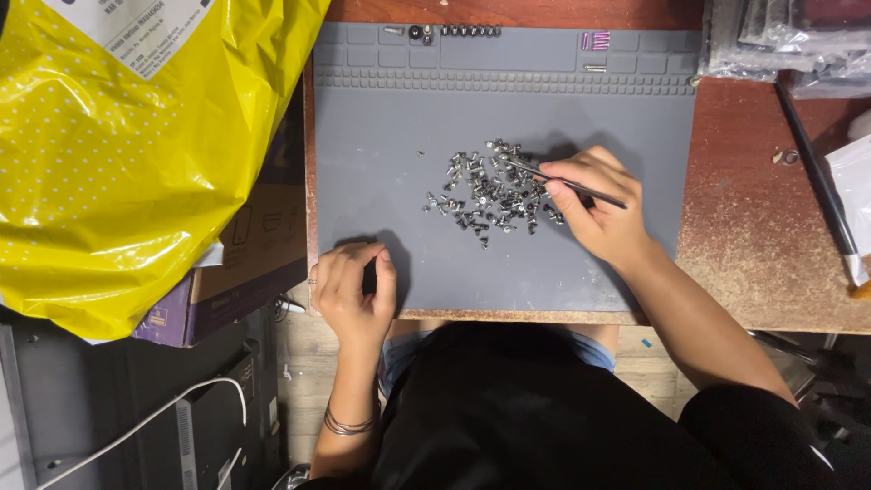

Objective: Using tweezers to sort small electronic screws from a central pile into individual storage slots on a silicone repair mat.

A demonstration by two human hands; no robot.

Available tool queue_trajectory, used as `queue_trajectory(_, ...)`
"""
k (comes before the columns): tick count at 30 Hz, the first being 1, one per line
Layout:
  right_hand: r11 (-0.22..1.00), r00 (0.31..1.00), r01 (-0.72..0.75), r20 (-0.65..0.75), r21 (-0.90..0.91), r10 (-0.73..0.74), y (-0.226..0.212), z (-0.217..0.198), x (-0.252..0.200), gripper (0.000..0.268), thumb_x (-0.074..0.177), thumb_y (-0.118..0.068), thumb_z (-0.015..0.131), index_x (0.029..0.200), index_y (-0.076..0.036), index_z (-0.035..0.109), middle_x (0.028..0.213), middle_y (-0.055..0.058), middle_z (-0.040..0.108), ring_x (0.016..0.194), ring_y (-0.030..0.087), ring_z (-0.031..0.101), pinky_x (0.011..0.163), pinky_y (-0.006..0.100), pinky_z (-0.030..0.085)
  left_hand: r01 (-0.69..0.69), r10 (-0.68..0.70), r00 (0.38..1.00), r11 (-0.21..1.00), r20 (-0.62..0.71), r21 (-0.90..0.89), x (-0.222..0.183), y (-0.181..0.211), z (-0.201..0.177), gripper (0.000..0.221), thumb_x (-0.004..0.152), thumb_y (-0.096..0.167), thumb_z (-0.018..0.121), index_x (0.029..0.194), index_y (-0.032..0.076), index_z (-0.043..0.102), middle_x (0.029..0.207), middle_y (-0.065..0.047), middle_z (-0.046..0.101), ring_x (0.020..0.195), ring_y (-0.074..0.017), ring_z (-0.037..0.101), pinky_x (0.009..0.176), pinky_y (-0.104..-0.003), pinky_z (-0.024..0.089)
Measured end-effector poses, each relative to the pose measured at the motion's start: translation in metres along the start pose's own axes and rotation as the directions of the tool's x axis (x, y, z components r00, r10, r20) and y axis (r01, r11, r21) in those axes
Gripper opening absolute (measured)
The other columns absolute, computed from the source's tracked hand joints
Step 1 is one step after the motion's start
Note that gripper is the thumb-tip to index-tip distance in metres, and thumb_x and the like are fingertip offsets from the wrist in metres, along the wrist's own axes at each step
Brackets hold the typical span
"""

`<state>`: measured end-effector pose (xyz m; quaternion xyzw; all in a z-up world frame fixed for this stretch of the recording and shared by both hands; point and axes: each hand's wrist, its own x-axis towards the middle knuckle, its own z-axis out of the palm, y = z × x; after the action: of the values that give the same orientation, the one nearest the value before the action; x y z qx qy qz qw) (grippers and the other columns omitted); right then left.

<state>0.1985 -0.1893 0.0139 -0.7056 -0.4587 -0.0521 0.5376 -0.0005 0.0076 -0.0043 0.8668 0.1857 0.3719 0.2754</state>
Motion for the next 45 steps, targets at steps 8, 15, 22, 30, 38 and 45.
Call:
queue_trajectory(8, 1.000, 0.999, 0.006, -0.043, -0.016, -0.006, 0.001, -0.004, -0.006, 0.010, 0.088, 0.000, 0.062, 0.093, 0.008, 0.067, 0.074, 0.015, 0.064, 0.063, 0.030, 0.053, 0.061, 0.036, 0.045, 0.010, -0.010, 1.000, 1.000, -0.002, -0.001, -0.001, 0.000, 0.000, 0.003, 0.081, 0.010, 0.066, 0.078, 0.009, 0.067, 0.071, -0.002, 0.065, 0.071, -0.0233, 0.060, 0.068, -0.032, 0.042)
queue_trajectory(15, 0.999, 0.999, 0.028, 0.036, 0.036, -0.029, -0.003, -0.003, -0.007, 0.007, 0.085, -0.001, 0.063, 0.086, 0.005, 0.068, 0.068, 0.013, 0.061, 0.061, 0.030, 0.054, 0.061, 0.036, 0.047, 0.012, -0.012, 1.000, 1.000, -0.006, -0.002, -0.002, 0.000, -0.001, 0.003, 0.081, 0.010, 0.066, 0.079, 0.009, 0.068, 0.071, -0.002, 0.065, 0.071, -0.0237, 0.060, 0.067, -0.032, 0.042)
queue_trajectory(22, 0.999, 0.999, -0.005, -0.038, 0.043, 0.007, -0.003, -0.011, -0.005, 0.011, 0.088, -0.003, 0.062, 0.086, 0.007, 0.067, 0.067, 0.015, 0.061, 0.062, 0.030, 0.053, 0.061, 0.037, 0.045, 0.007, -0.007, 1.000, 1.000, -0.011, -0.008, -0.002, -0.001, 0.000, 0.003, 0.081, 0.010, 0.066, 0.078, 0.009, 0.068, 0.070, -0.002, 0.064, 0.071, -0.0239, 0.060, 0.067, -0.032, 0.042)
queue_trajectory(30, 0.996, 0.990, -0.066, -0.124, 0.052, 0.072, 0.011, -0.040, -0.022, 0.013, 0.090, -0.001, 0.060, 0.081, 0.007, 0.064, 0.059, 0.013, 0.055, 0.052, 0.023, 0.045, 0.053, 0.032, 0.039, -0.007, 0.007, 1.000, 1.000, -0.010, -0.020, 0.001, 0.002, -0.001, 0.003, 0.081, 0.009, 0.066, 0.079, 0.009, 0.067, 0.071, -0.002, 0.065, 0.072, -0.0239, 0.060, 0.068, -0.032, 0.042)
queue_trajectory(38, 0.997, 0.997, 0.011, -0.079, 0.078, -0.004, 0.008, -0.045, -0.021, 0.017, 0.087, -0.006, 0.060, 0.074, 0.004, 0.064, 0.054, 0.010, 0.054, 0.047, 0.023, 0.047, 0.047, 0.031, 0.040, -0.021, 0.021, 1.000, 1.000, -0.006, -0.001, -0.004, -0.002, 0.001, 0.002, 0.080, 0.009, 0.066, 0.079, 0.010, 0.068, 0.072, -0.001, 0.066, 0.073, -0.0234, 0.061, 0.068, -0.032, 0.041)
queue_trajectory(45, 0.992, 0.992, 0.125, 0.012, 0.012, -0.125, 0.001, -0.041, -0.018, 0.019, 0.085, -0.009, 0.058, 0.068, -0.002, 0.063, 0.052, 0.008, 0.054, 0.044, 0.025, 0.048, 0.045, 0.032, 0.043, -0.035, 0.035, 0.999, 0.999, -0.008, -0.004, -0.004, -0.003, 0.002, 0.003, 0.082, 0.010, 0.065, 0.080, 0.009, 0.067, 0.072, -0.002, 0.065, 0.072, -0.0242, 0.060, 0.068, -0.033, 0.041)
